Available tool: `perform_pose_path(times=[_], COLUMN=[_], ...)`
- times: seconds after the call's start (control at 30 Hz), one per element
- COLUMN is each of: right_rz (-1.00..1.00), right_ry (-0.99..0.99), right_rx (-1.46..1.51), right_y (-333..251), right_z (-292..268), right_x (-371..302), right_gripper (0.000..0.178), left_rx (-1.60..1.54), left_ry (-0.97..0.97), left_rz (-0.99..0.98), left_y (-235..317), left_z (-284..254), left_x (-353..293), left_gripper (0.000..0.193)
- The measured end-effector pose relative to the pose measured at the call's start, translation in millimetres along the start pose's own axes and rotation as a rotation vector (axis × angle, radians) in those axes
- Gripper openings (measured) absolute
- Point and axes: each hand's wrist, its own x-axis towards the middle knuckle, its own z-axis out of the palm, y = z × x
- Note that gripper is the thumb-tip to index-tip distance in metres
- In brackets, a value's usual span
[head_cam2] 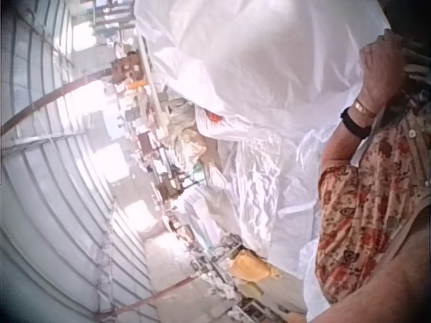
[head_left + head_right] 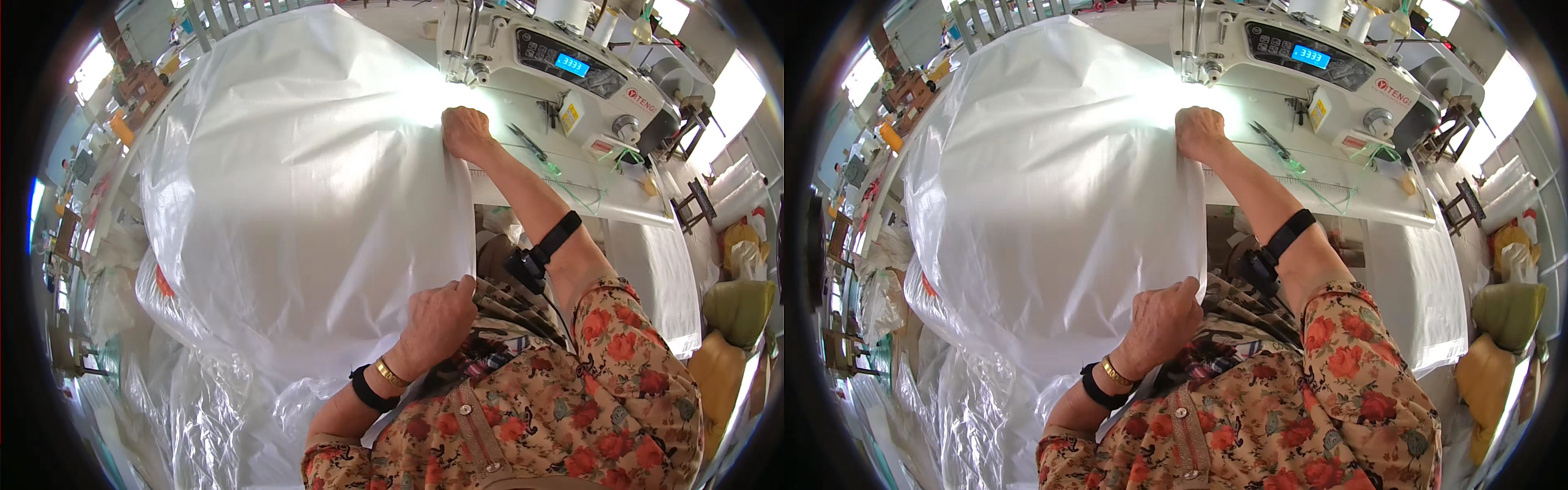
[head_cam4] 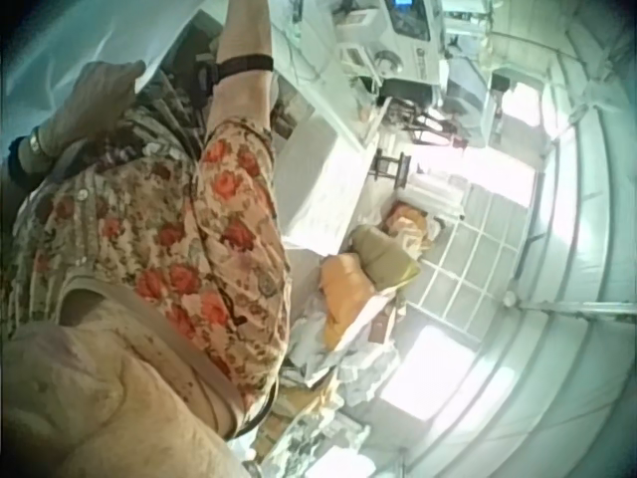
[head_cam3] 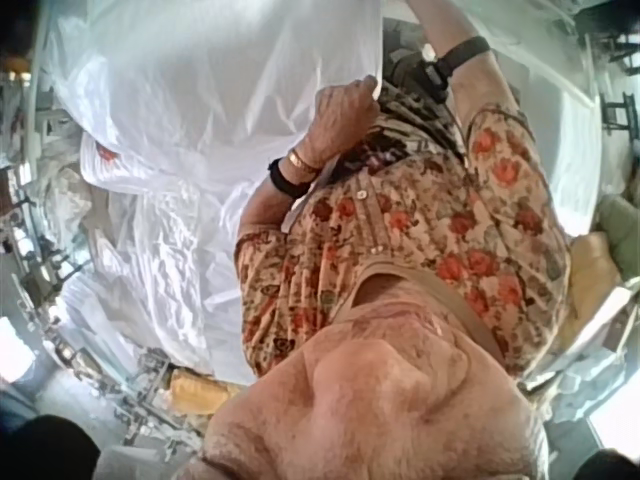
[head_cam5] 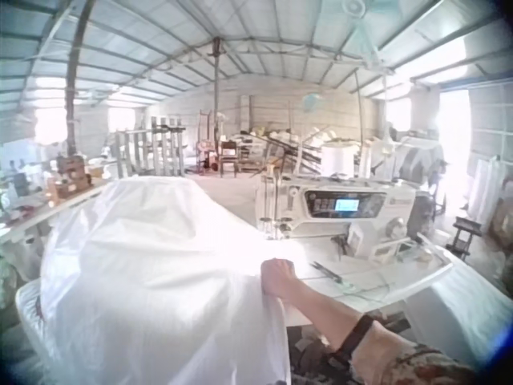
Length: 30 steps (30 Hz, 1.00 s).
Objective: The recorder uses a sewing machine to join or hem large white plastic sheets.
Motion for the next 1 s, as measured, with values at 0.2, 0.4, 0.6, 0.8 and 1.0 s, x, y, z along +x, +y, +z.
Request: perform_pose_path(times=[0.2, 0.4, 0.6, 0.8, 1.0], right_rz=[0.098, 0.174, 0.167, 0.159, 0.128], right_ry=[-0.059, -0.149, -0.149, -0.13, -0.18], right_rx=[0.123, 0.097, 0.097, 0.145, 0.125], right_y=[-5, -10, 1, -3, -7], right_z=[-6, -21, -22, -17, -19], right_x=[-24, -36, -34, -46, -53], right_gripper=[0.019, 0.018, 0.019, 0.022, 0.021], left_rx=[-0.047, -0.134, -0.203, -0.179, -0.007], left_ry=[-0.01, -0.021, -0.034, -0.021, -0.088], left_rz=[-0.025, -0.003, 0.039, 0.043, 0.126], left_y=[6, 21, 26, 24, 22], left_z=[9, 0, -11, 0, 11], left_x=[-4, 6, 16, 14, 14], left_gripper=[0.009, 0.009, 0.009, 0.008, 0.006])
